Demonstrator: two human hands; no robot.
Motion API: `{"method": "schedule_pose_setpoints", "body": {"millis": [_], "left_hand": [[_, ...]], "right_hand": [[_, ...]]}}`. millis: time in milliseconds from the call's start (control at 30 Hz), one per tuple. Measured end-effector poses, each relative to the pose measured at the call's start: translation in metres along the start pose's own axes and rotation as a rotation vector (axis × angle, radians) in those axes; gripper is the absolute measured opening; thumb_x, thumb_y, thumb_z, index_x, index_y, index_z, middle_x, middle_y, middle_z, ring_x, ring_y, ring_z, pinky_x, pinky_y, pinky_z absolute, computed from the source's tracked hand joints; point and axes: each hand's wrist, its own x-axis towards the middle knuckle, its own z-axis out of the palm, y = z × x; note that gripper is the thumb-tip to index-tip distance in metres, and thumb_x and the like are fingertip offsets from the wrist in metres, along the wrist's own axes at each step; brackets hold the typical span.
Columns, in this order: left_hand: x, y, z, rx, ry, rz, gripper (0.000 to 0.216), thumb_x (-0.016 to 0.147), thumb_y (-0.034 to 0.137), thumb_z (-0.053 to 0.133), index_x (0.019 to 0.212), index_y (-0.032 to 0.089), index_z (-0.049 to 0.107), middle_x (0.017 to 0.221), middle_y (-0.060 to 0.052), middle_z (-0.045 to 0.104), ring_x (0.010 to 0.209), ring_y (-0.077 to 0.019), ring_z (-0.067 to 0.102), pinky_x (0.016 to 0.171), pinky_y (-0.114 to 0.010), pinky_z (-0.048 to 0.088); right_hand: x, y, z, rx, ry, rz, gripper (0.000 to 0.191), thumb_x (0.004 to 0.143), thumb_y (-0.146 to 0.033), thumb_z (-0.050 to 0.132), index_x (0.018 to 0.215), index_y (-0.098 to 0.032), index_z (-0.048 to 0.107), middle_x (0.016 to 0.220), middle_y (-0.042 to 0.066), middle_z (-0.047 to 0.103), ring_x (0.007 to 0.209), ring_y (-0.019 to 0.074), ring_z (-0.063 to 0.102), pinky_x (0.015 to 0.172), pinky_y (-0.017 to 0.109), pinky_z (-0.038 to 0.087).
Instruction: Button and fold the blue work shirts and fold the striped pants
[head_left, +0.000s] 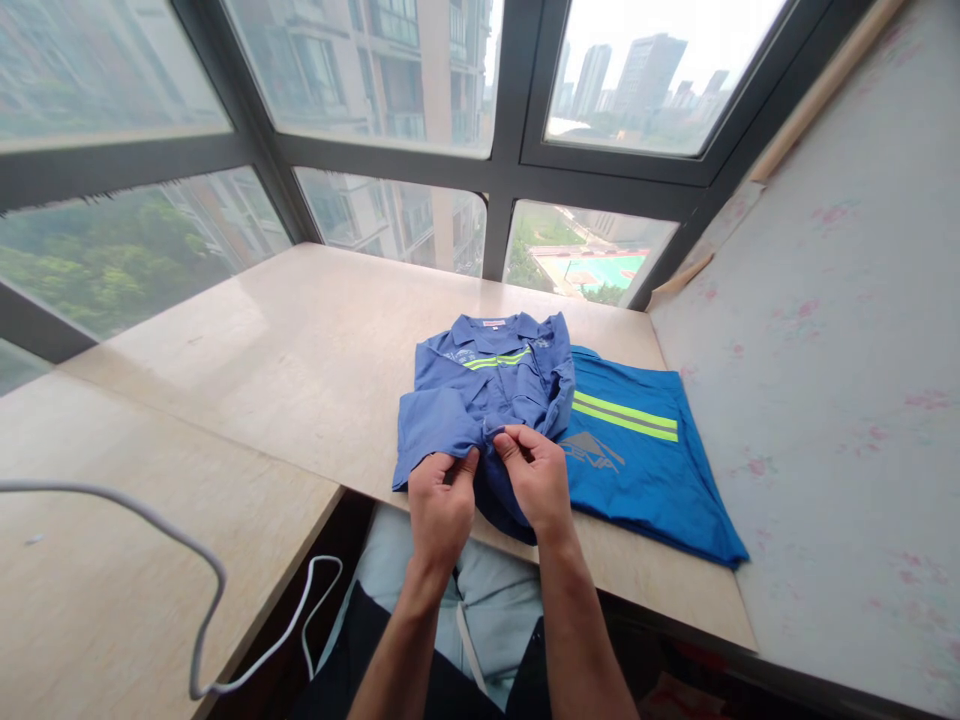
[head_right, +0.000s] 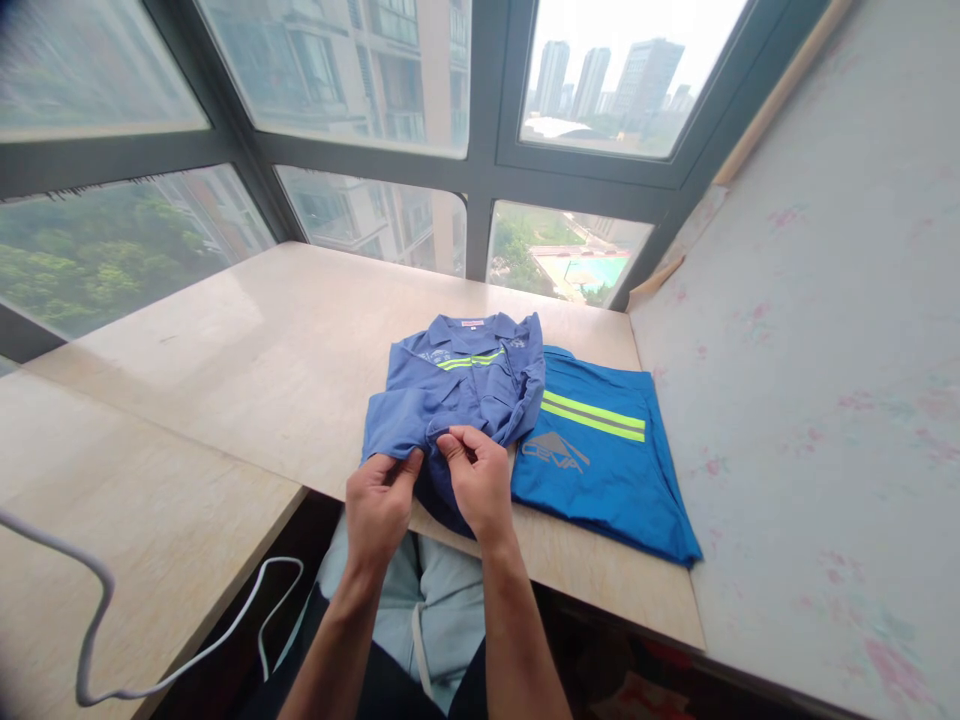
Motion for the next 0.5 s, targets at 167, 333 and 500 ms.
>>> {"method": "schedule_pose_setpoints", "body": {"millis": [167, 333, 500], "left_hand": [[0.003, -0.005, -0.004, -0.006, -0.013, -0.041, 0.032, 0.083, 0.040, 0.062, 0.061, 0.017, 0.066, 0.059, -0.001, 0.061, 0.058, -0.0151, 0.053, 0.059, -0.027, 0.044], [0.002, -0.008, -0.007, 0.077, -0.029, 0.030, 0.034, 0.085, 0.039, 0.060, 0.060, 0.017, 0.065, 0.060, -0.002, 0.062, 0.058, -0.0148, 0.052, 0.059, -0.027, 0.043], [0.002, -0.014, -0.003, 0.111, -0.051, 0.060, 0.035, 0.087, 0.038, 0.060, 0.059, 0.018, 0.064, 0.060, -0.002, 0.062, 0.056, -0.0146, 0.050, 0.057, -0.027, 0.041]], "right_hand": [[0.000, 0.005, 0.009, -0.020, 0.038, -0.013, 0.027, 0.081, -0.043, 0.067, 0.085, -0.018, 0.076, 0.081, 0.005, 0.074, 0.076, 0.0204, 0.066, 0.072, 0.030, 0.054], [0.002, 0.008, 0.006, -0.051, -0.036, -0.007, 0.025, 0.084, -0.040, 0.065, 0.082, -0.017, 0.075, 0.077, 0.003, 0.073, 0.072, 0.0180, 0.064, 0.067, 0.027, 0.052], [0.004, 0.011, -0.001, -0.058, -0.105, 0.007, 0.025, 0.086, -0.041, 0.064, 0.081, -0.017, 0.073, 0.077, 0.003, 0.072, 0.072, 0.0174, 0.063, 0.069, 0.028, 0.052]]}}
